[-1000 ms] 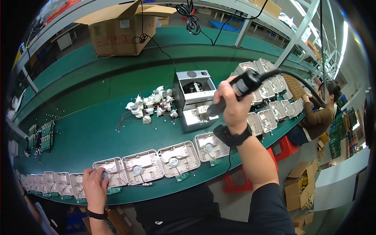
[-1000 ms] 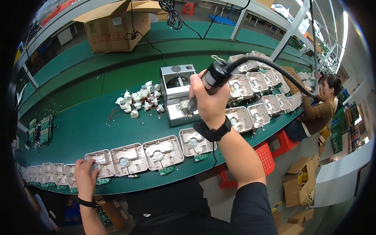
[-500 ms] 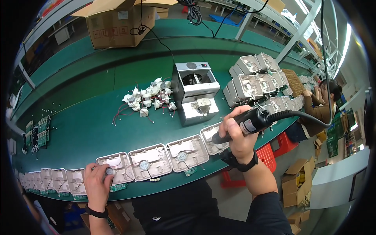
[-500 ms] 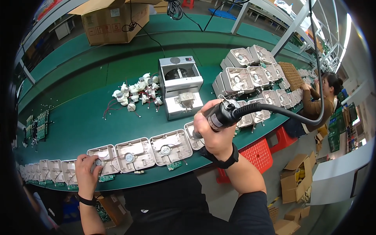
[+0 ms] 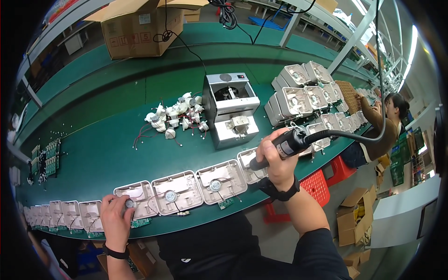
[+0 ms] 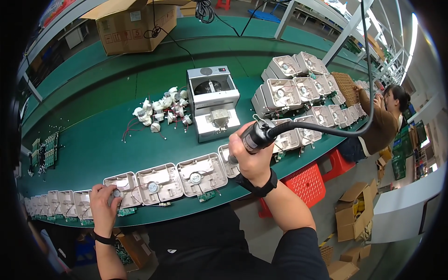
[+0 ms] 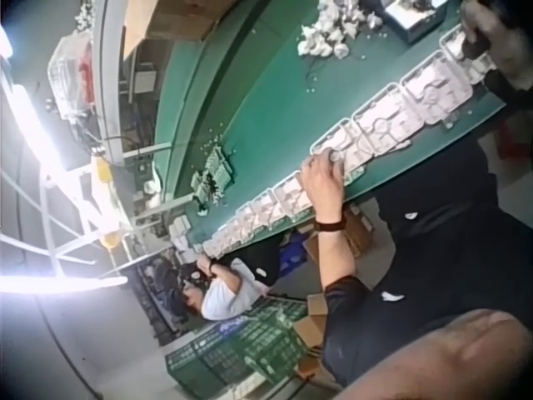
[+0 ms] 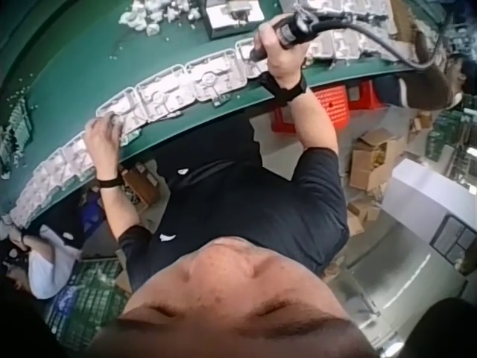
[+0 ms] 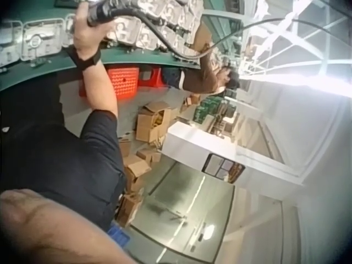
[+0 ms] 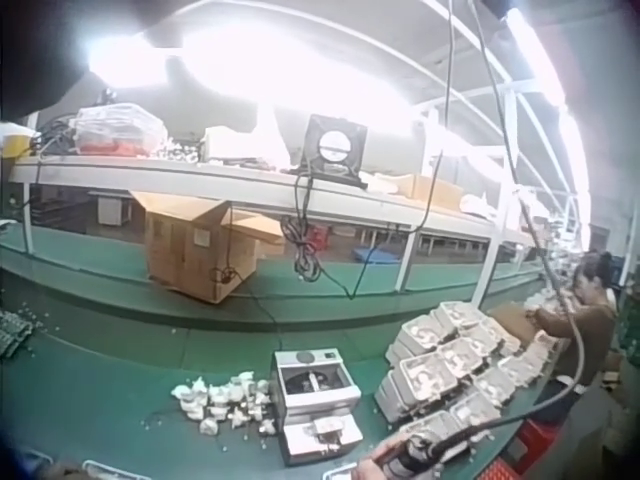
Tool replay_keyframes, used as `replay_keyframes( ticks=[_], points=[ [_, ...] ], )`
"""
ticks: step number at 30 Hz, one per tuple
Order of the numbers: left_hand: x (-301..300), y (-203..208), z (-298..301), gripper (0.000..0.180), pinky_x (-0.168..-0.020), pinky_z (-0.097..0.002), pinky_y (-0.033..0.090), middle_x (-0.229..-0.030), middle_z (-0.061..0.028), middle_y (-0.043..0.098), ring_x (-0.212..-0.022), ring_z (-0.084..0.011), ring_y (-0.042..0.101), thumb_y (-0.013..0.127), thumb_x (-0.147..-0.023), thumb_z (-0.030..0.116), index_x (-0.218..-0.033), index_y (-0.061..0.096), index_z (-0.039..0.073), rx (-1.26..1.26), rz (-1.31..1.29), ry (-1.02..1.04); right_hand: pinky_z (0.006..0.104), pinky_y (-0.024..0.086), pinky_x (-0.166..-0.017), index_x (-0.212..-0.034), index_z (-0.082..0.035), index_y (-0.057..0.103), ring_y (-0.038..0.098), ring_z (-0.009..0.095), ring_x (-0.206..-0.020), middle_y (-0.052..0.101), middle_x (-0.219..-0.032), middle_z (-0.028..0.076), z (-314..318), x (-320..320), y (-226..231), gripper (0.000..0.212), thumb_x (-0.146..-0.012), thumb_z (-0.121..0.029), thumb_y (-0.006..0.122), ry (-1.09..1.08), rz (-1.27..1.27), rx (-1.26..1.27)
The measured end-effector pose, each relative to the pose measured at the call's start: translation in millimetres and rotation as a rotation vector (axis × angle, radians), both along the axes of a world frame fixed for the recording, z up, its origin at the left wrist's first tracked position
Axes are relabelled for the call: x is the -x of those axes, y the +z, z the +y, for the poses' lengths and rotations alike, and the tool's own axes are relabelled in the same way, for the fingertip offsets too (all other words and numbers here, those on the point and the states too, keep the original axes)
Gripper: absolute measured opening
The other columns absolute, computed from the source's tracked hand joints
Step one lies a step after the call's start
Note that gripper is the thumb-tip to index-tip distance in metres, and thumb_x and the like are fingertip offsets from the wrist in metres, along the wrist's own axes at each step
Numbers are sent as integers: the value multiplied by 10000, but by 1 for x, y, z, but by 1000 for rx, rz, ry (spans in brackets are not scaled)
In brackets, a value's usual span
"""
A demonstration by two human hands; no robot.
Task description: Assembling electronic components into metal housings using an electric screwdriver on a production line.
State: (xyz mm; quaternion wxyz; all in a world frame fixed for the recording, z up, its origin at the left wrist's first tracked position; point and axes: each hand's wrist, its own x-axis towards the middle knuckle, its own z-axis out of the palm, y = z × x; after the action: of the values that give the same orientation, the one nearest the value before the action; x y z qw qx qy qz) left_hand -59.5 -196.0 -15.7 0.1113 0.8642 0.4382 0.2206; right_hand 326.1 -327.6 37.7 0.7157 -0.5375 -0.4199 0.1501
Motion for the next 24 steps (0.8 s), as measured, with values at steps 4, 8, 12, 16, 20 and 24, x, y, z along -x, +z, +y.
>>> replay_keyframes(
  ticks=[4, 8, 12, 16, 20, 24],
  points=[
    [3, 0, 0, 381, -882, -437, 467, -922, -123, 683, -1016, -343, 572, 805, -671, -6, -1037, 705, 35, -10, -11, 1, 306, 496, -578, -1016, -23, 504, 574, 170, -571, 579, -719, 87, 0, -4, 1, 167, -895, -57, 615, -2, -92, 133],
    [3, -3, -1, 383, -875, -435, 467, -928, -120, 686, -1014, -339, 573, 808, -668, 2, -1036, 707, 38, -25, -8, -4, 296, 487, -568, -996, -18, 515, 564, 164, -557, 570, -706, 73, 13, -8, 37, 139, -909, -63, 613, 76, -35, -61],
    [3, -1, 0, 381, -871, -432, 467, -919, -121, 691, -1006, -333, 577, 815, -661, 12, -1028, 712, 35, -33, -2, -9, 300, 480, -556, -989, -11, 520, 557, 163, -554, 557, -709, 64, 47, -15, 63, 125, -928, -70, 612, 17, -31, -204],
    [1, 0, -3, 355, -861, -446, 481, -900, -116, 689, -997, -340, 593, 807, -667, 20, -1009, 713, 31, -37, -19, -8, 304, 479, -553, -1005, -8, 513, 557, 163, -564, 546, -722, 59, 68, -28, 57, 144, -943, -91, 613, 5, -118, -173],
    [1, -1, -3, 360, -860, -443, 483, -903, -114, 693, -991, -337, 598, 811, -663, 22, -1010, 716, 33, -3, -46, -42, 313, 482, -560, -1017, -12, 505, 563, 168, -578, 539, -735, 61, 59, -25, 56, 145, -952, -92, 607, -25, -115, 8],
    [1, -2, -4, 378, -859, -442, 484, -908, -111, 695, -985, -335, 601, 816, -656, 22, -1020, 717, 37, -9, -41, -37, 319, 489, -580, -1058, -26, 492, 560, 175, -592, 536, -742, 69, 14, 5, 48, 162, -954, -94, 597, 76, -2, 2]
  ],
)
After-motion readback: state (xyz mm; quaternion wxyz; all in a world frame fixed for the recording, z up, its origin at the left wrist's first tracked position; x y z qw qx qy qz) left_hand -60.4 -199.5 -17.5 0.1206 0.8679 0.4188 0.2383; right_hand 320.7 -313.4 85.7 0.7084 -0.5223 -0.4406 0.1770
